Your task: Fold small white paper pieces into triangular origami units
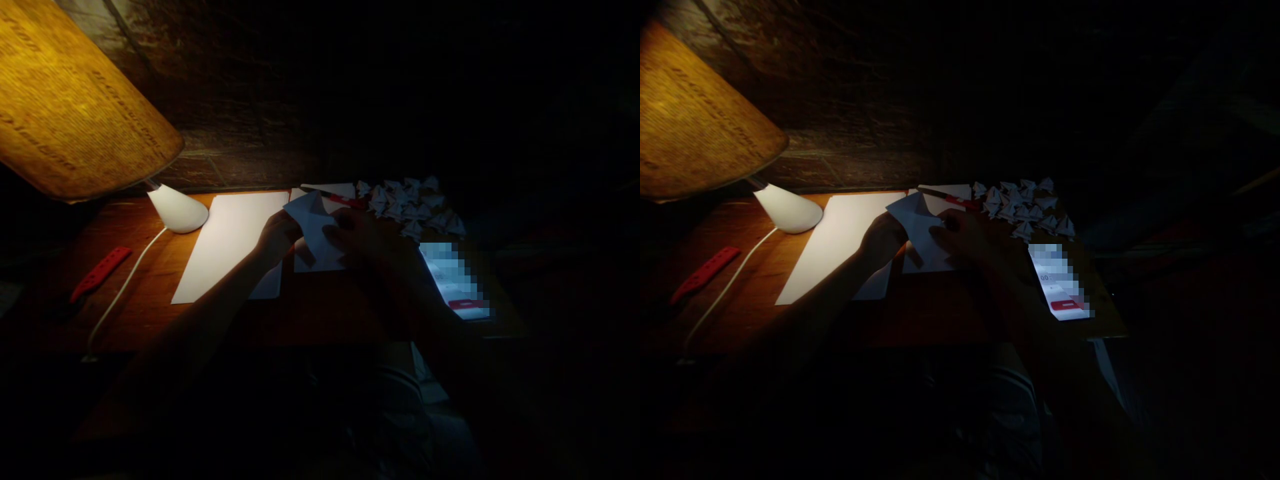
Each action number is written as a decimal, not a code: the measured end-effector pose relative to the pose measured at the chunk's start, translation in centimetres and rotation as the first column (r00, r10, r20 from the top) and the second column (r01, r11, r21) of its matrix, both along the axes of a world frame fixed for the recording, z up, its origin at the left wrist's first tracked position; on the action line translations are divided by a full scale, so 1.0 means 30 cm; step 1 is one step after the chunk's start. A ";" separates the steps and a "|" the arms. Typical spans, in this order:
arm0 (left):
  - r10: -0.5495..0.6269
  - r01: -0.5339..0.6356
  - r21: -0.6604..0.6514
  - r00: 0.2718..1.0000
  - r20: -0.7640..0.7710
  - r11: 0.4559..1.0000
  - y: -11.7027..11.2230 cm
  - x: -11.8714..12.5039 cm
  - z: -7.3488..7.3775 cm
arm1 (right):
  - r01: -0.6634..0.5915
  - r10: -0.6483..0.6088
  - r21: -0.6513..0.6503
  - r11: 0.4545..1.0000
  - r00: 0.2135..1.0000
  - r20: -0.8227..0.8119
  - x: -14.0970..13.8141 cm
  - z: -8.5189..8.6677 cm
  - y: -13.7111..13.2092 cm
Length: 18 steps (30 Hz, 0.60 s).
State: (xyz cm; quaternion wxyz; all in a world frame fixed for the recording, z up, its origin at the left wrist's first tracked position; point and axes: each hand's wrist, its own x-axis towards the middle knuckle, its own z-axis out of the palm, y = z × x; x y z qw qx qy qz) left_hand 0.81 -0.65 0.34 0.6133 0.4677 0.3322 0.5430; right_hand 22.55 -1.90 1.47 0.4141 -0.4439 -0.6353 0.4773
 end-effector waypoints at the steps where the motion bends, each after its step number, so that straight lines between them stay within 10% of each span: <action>1: 0.001 -0.001 0.008 1.000 -0.010 1.000 0.002 0.000 0.000 | 0.025 -0.025 -0.009 1.000 0.999 0.023 -0.001 -0.002 0.004; 18: 0.217 0.007 0.354 0.780 -0.587 0.935 0.001 -0.015 -0.010 | 0.069 -0.210 0.290 0.955 0.846 0.491 -0.009 -0.051 0.012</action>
